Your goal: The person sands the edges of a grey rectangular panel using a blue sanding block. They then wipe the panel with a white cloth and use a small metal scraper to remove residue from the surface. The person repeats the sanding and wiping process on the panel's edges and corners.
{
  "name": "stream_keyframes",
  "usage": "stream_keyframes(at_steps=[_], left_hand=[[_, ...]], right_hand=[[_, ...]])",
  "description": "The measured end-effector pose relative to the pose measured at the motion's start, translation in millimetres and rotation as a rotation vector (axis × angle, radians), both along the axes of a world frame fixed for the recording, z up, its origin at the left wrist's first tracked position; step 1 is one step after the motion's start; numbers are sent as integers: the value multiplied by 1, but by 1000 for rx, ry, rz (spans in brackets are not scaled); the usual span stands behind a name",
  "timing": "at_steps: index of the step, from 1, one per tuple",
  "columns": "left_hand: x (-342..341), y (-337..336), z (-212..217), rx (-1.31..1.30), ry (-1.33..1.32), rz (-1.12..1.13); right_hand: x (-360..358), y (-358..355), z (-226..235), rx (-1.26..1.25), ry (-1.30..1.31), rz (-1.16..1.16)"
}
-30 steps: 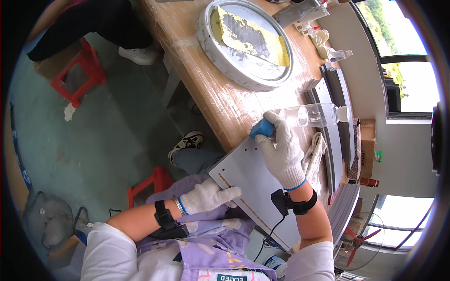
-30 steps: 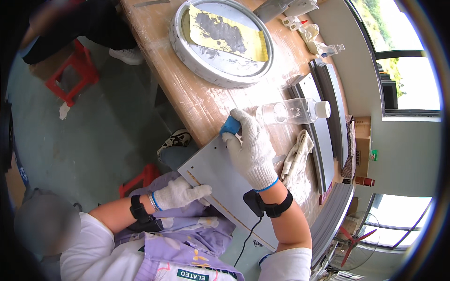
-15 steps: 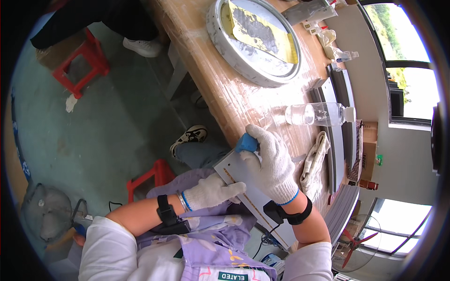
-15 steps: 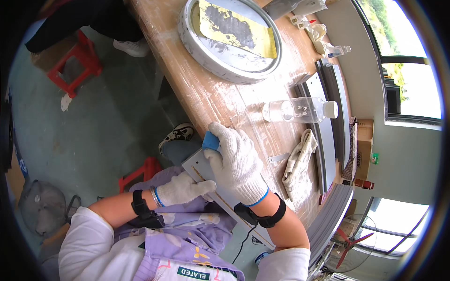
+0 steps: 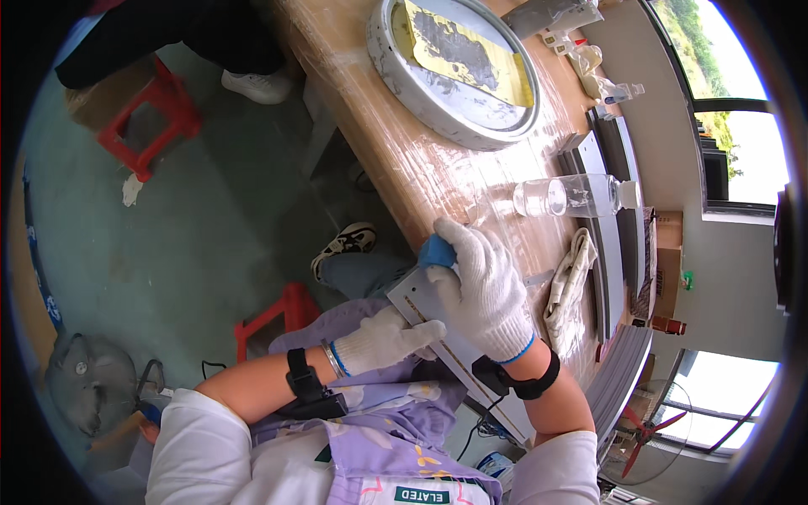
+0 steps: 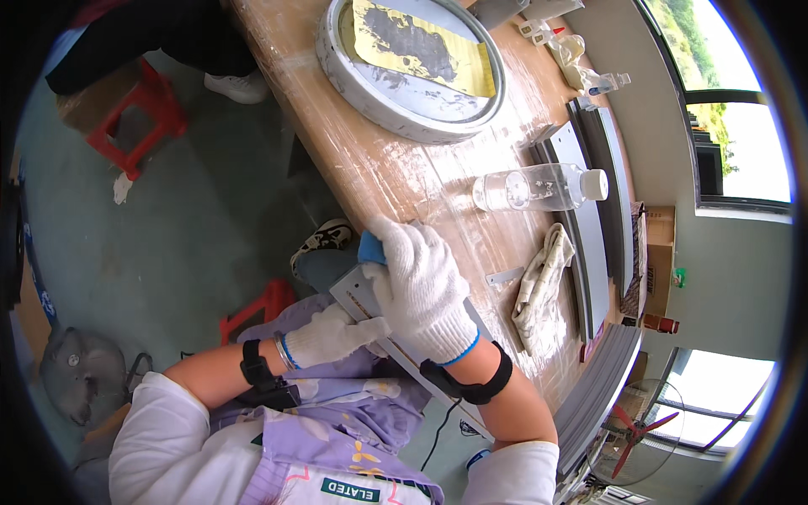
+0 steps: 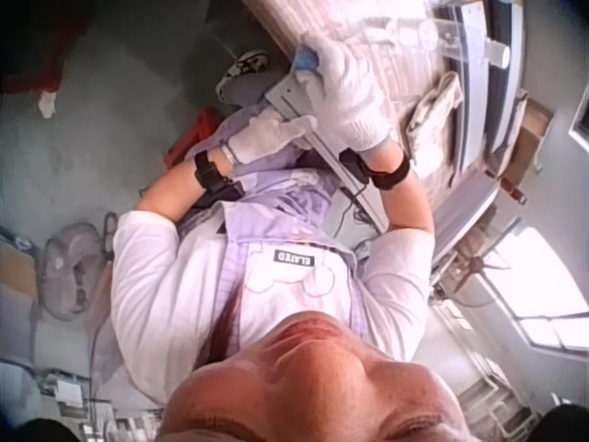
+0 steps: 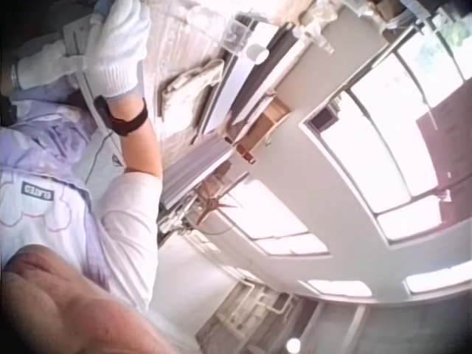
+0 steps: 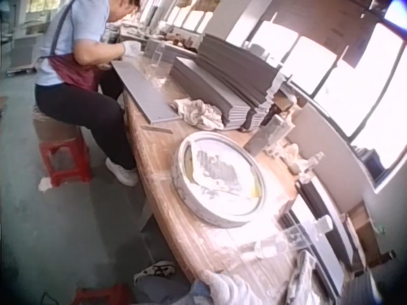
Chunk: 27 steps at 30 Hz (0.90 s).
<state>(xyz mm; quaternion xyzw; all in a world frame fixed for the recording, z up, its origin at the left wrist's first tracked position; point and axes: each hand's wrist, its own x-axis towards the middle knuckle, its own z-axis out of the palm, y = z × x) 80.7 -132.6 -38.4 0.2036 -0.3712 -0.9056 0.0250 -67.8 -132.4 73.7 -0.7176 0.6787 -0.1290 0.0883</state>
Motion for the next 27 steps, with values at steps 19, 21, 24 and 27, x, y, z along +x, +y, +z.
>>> stream_keyframes(at_steps=[19, 21, 24, 27], left_hand=[[-1, 6, -12, -416, 41, 146], [-2, 6, -10, -393, 41, 134], [-4, 9, -2, -59, 39, 116], [-2, 11, -21, -319, -13, 99]], right_hand=[[-53, 28, 9, 142, -248, -719], [-46, 23, 5, 80, -266, -755], [-34, 1, 5, 33, -287, -787], [-35, 16, 8, 81, -236, -850]])
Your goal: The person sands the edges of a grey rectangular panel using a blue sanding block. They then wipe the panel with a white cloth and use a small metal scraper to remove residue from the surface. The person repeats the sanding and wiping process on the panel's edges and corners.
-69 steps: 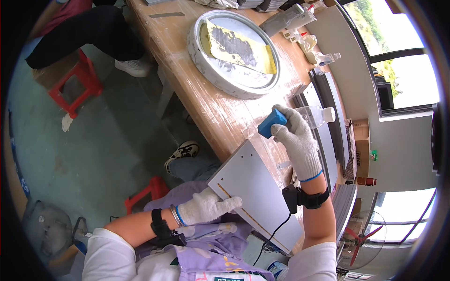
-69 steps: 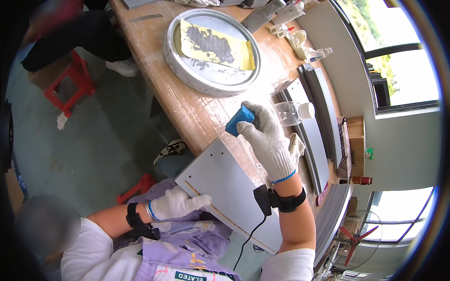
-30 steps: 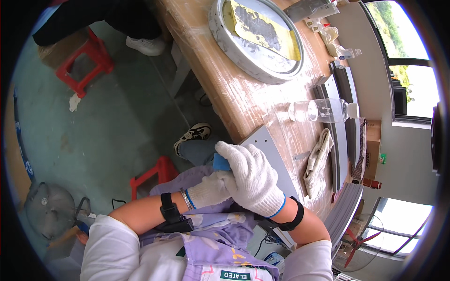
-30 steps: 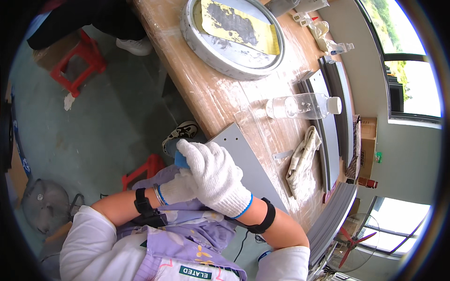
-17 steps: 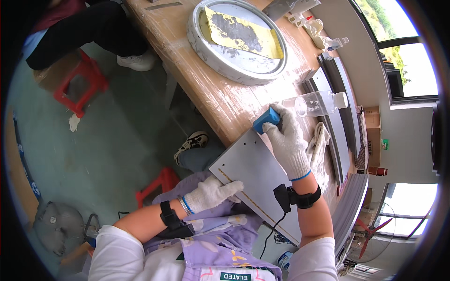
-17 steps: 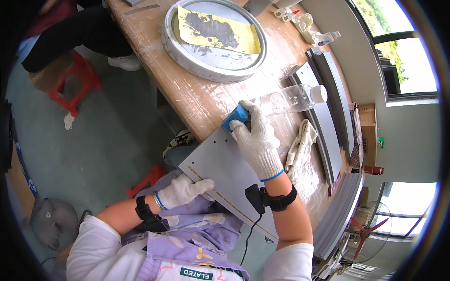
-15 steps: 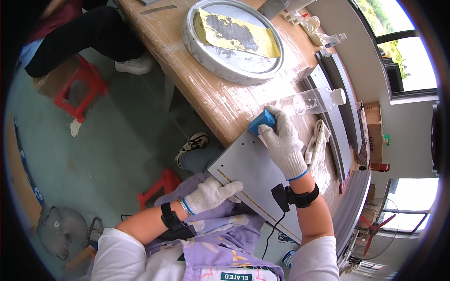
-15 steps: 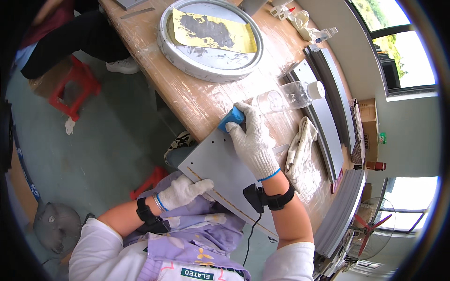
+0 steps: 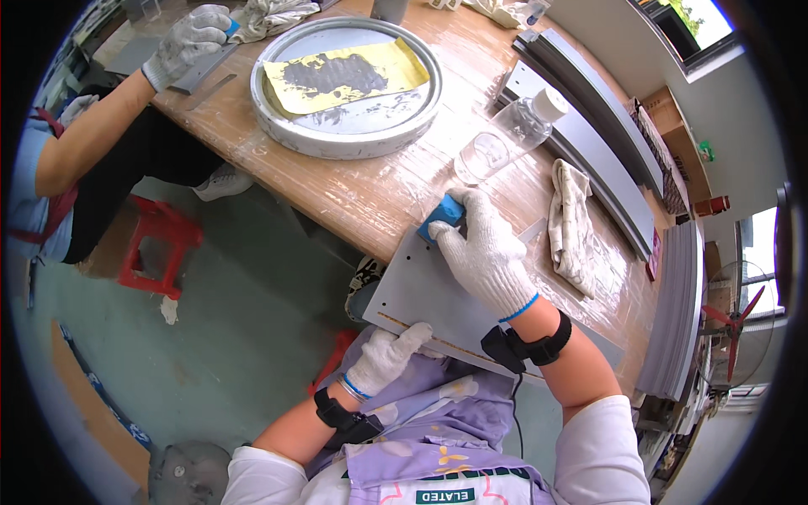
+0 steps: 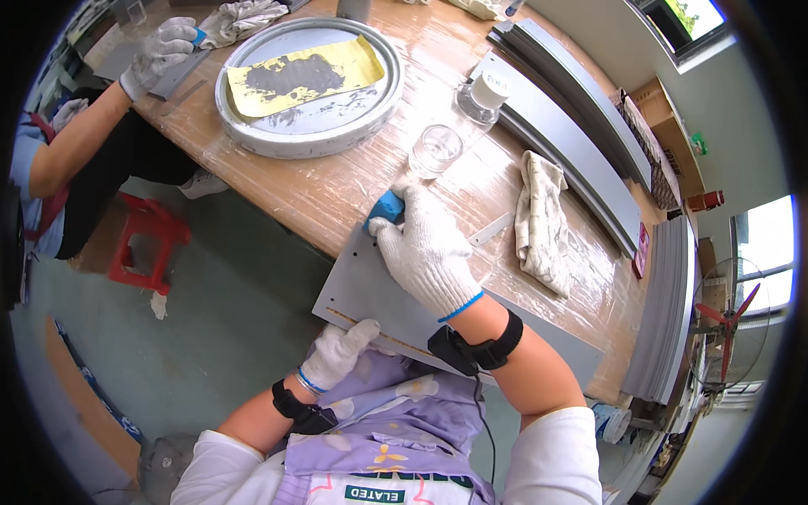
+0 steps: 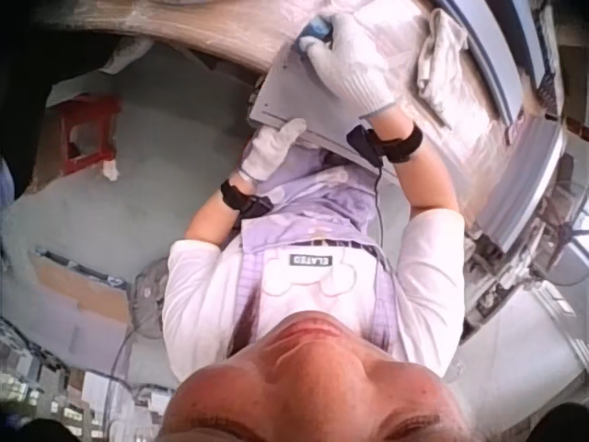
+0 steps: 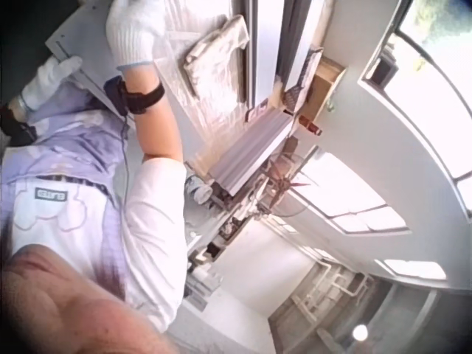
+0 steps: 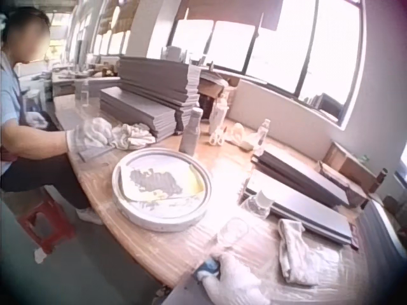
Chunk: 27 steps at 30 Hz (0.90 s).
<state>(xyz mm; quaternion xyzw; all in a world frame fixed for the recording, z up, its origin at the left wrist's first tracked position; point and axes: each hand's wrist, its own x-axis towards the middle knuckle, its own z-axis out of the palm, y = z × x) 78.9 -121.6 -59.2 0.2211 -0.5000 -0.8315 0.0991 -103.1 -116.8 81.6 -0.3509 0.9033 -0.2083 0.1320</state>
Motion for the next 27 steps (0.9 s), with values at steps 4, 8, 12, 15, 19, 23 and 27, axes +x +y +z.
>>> stream_keyframes(at_steps=[4, 8, 12, 15, 19, 23, 27], left_hand=[[3, 6, -6, -69, -9, 119], [2, 12, -20, 78, -12, 125], [-5, 1, 12, 115, -122, -58], [-7, 5, 15, 197, -6, 6], [-11, 14, 13, 218, 57, 106], [-10, 13, 18, 232, 8, 69], [-12, 21, 15, 245, 29, 166]], right_hand=[[-11, 61, 14, 146, 53, -206], [-16, 104, 2, 22, 121, -267], [4, 58, -10, -176, 142, -182], [5, 43, -12, -324, 81, -21], [-13, 120, -1, -67, 175, -255], [-36, 204, 3, 39, 229, -520], [-24, 178, -6, -72, 195, -488]])
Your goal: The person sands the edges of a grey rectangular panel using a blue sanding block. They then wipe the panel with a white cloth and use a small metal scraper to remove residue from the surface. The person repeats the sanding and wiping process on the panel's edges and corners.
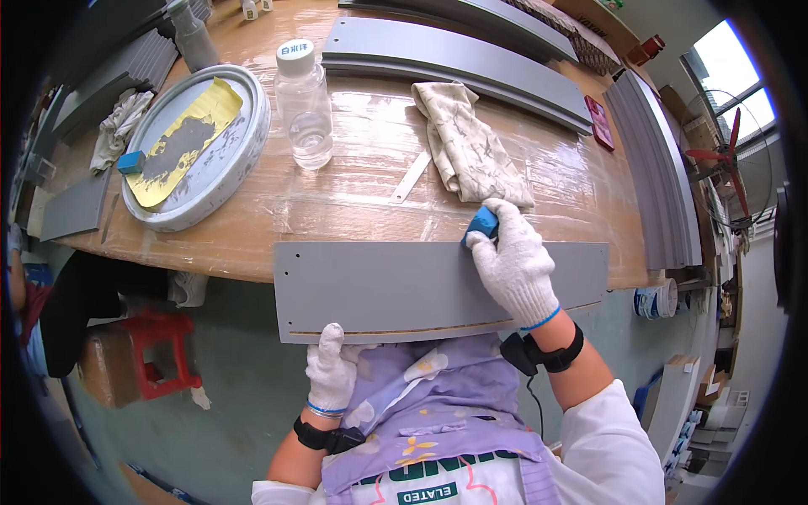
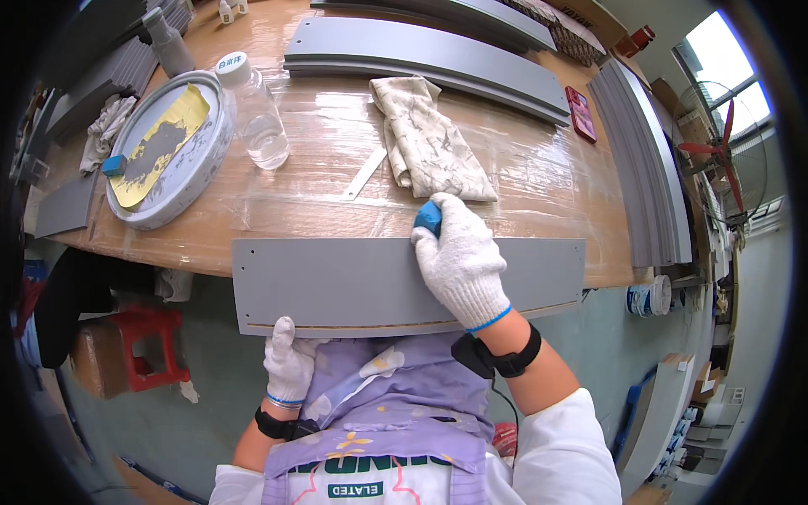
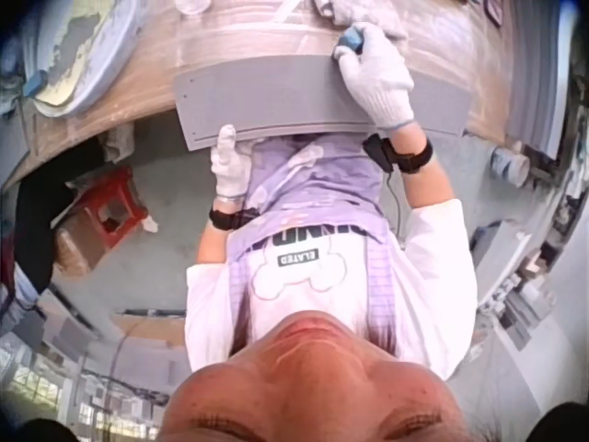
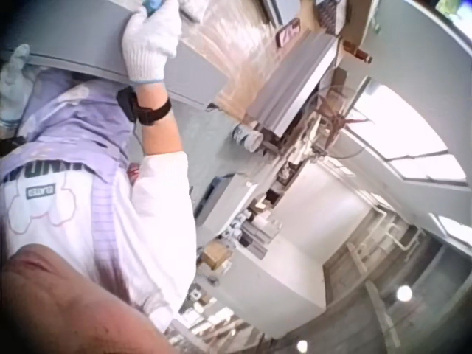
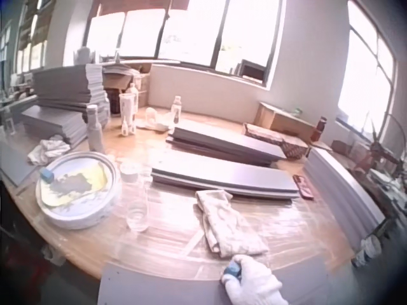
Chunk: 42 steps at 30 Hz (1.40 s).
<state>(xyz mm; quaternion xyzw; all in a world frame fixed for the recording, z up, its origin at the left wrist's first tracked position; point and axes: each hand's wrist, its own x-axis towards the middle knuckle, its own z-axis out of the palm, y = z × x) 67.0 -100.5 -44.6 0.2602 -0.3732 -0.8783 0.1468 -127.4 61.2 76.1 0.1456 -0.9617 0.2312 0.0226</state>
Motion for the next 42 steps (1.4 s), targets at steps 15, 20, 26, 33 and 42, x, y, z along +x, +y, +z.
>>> stream_keyframes(at_steps=[15, 20, 26, 33, 42], left_hand=[[-9, 14, 2, 46, -7, 47], [-25, 38, 10, 292, 24, -291], [-35, 50, 10, 390, 40, -365], [-27, 48, -13, 401, 74, -379], [-33, 50, -11, 383, 95, -360]], right_hand=[[-36, 130, -7, -500, -279, -353], [-37, 139, -12, -602, -226, -208], [-47, 129, -3, -241, -59, 159], [-44, 80, -3, -160, 7, 414], [-26, 94, -13, -202, 103, 147]])
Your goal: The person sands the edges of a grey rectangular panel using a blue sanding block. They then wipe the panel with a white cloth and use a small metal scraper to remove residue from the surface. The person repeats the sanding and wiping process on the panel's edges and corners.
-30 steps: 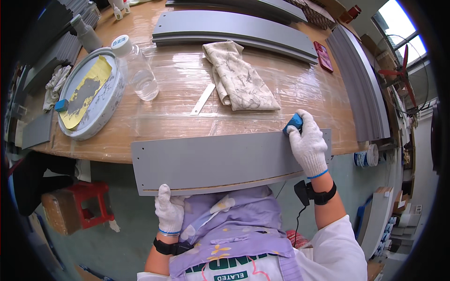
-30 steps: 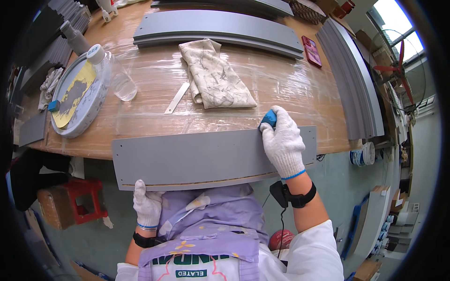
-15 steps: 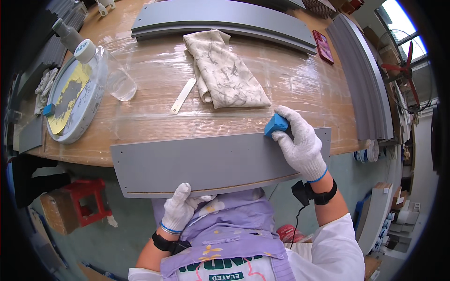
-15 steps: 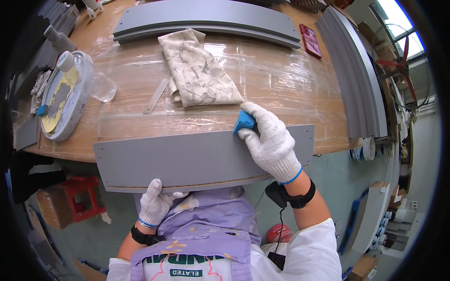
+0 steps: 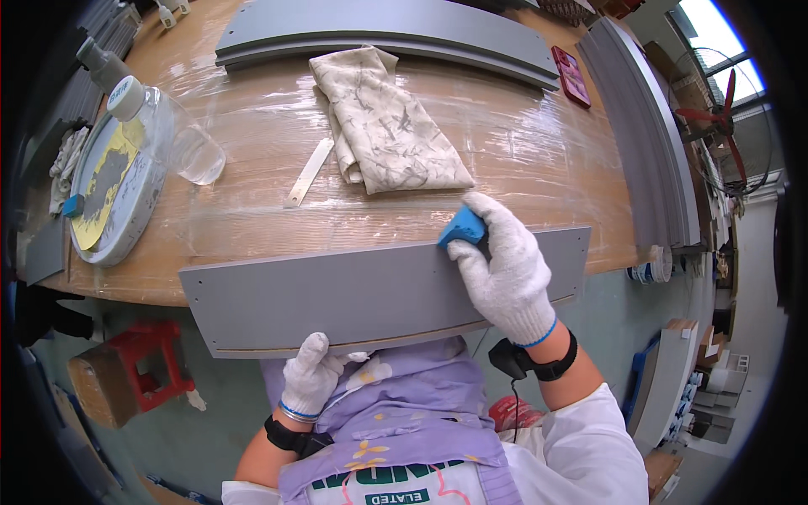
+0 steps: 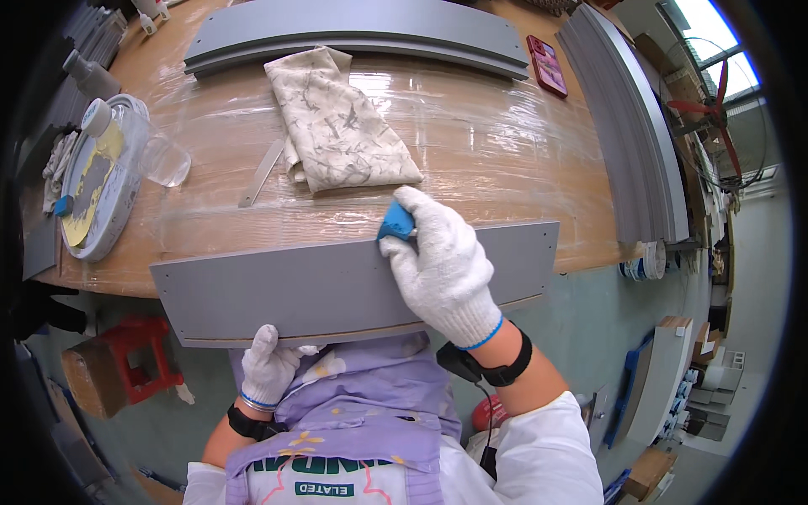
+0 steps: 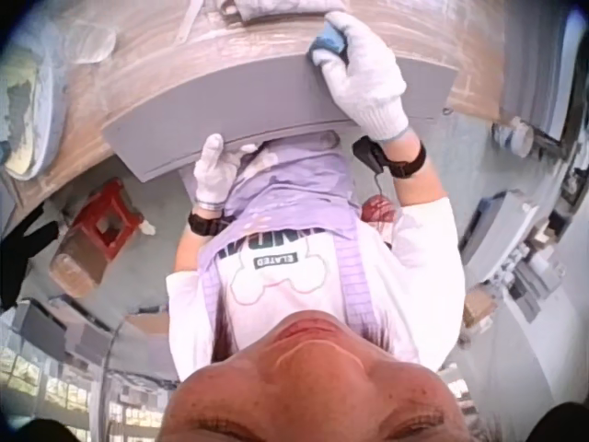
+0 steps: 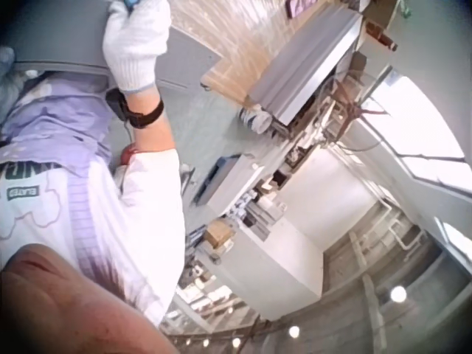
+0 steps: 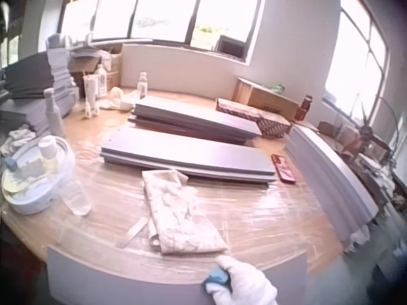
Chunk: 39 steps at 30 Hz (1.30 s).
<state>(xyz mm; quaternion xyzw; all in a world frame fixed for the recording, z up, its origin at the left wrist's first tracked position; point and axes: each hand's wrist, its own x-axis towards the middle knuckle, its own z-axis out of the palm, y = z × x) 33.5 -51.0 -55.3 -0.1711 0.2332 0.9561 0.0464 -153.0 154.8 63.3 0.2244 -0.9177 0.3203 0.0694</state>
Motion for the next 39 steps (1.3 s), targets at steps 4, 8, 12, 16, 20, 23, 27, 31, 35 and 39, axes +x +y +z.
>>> stream_keyframes(at_steps=[4, 8, 12, 16, 20, 23, 27, 31, 35, 39], left_hand=[[-1, 2, -3, -22, 6, 54], [-1, 6, 7, -72, -55, 103], [-2, 7, 7, -133, -30, 98], [-7, 13, 10, -128, -22, 126], [-7, 16, 14, -224, -99, 158], [-4, 17, 11, -219, -139, 204], [-3, 13, 4, -185, -91, 194], [-9, 20, 10, -131, -63, 204], [-9, 23, 17, -173, -125, 254], [-8, 24, 16, -241, -81, 206]], right_hand=[[8, -23, 5, 51, 85, 162], [-11, 56, 9, 242, 158, -126], [-27, 112, 4, 194, 68, -412], [-4, 44, 1, 43, 43, -184], [-5, 38, 14, 135, -3, -112], [-29, 94, 6, 239, 158, -335], [-26, 97, -3, 118, 210, -318], [-1, 27, -4, -64, 225, 25], [-16, 70, 6, 83, 181, -59], [-43, 161, 1, 215, 237, -438]])
